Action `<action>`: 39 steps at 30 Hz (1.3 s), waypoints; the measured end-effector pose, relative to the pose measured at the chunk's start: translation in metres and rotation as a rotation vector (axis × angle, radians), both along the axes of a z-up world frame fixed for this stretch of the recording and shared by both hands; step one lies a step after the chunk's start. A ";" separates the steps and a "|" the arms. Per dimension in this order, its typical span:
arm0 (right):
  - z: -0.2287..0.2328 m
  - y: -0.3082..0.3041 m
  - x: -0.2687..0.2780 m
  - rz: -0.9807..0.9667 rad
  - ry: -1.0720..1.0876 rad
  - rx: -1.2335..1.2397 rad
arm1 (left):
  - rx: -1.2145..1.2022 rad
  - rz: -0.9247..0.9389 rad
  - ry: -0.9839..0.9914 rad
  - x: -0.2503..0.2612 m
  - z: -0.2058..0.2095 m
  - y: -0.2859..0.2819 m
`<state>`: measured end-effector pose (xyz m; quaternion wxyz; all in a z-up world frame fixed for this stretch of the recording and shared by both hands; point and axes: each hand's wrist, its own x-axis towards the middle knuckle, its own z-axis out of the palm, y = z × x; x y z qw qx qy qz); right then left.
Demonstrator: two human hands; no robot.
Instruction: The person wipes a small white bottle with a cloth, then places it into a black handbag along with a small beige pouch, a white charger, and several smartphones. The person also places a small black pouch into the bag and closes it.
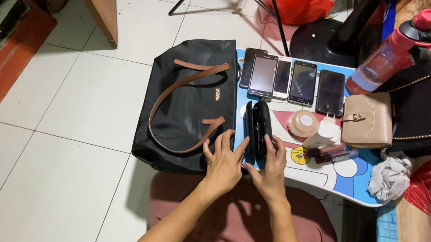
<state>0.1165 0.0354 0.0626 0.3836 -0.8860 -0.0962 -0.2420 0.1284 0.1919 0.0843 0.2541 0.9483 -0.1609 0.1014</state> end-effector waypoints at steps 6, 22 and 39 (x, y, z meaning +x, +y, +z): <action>0.000 0.024 0.011 -0.197 0.042 0.019 | 0.082 -0.024 -0.125 0.008 0.012 0.005; -0.027 0.004 0.031 -0.247 0.061 0.586 | 0.628 0.247 0.146 0.161 0.004 -0.003; 0.007 -0.003 0.037 0.139 0.385 1.244 | 0.141 0.199 -0.750 0.091 0.108 0.087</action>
